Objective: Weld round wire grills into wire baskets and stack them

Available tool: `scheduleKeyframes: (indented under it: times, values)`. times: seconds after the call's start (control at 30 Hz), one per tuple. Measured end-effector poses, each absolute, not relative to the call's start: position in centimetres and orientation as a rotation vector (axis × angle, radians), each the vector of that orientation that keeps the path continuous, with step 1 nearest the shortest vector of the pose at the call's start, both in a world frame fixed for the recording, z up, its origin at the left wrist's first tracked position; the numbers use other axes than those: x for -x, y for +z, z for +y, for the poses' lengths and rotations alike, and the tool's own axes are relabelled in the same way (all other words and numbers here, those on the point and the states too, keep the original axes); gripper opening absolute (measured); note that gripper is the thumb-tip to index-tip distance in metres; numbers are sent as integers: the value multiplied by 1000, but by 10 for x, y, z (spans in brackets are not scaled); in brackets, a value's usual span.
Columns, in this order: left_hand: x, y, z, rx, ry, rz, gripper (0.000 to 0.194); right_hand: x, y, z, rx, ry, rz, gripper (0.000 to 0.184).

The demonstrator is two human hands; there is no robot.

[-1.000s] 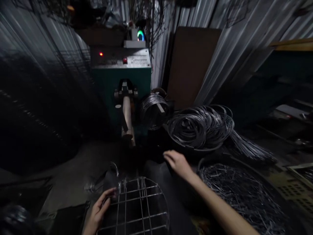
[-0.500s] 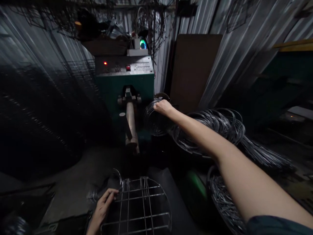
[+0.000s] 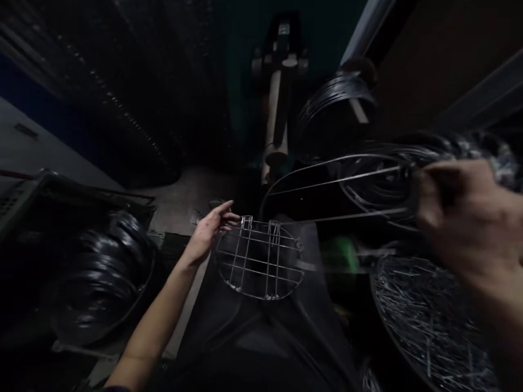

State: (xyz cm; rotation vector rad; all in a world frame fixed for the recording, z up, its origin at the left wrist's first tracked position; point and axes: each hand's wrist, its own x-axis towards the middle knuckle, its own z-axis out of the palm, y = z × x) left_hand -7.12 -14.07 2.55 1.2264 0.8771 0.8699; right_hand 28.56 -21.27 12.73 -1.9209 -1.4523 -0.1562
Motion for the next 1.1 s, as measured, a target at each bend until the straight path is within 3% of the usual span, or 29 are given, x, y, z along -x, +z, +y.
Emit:
scheduleKeyframes:
  times: [0.1, 0.2, 0.37, 0.67, 0.9, 1.1]
  values:
    - [69, 38, -153, -1184, 747, 833, 68, -236, 86, -237, 2107, 82, -1287, 43]
    - [80, 29, -154, -1254, 768, 1006, 62, -199, 42, -237, 2115, 330, -1285, 37]
    - [88, -6, -141, -1649, 720, 1409, 38, -185, 2, -230, 2109, 252, -1478, 29]
    - [86, -19, -148, -1901, 534, 1563, 33, -184, -11, -250, 2200, 289, -1478, 36]
    - [90, -39, -161, -1828, 692, 1478, 37, -185, -20, -277, 2089, 690, -1292, 49]
    - [82, -50, -161, -1300, 747, 1206, 60, -180, -31, -278, 1812, 1093, -846, 58]
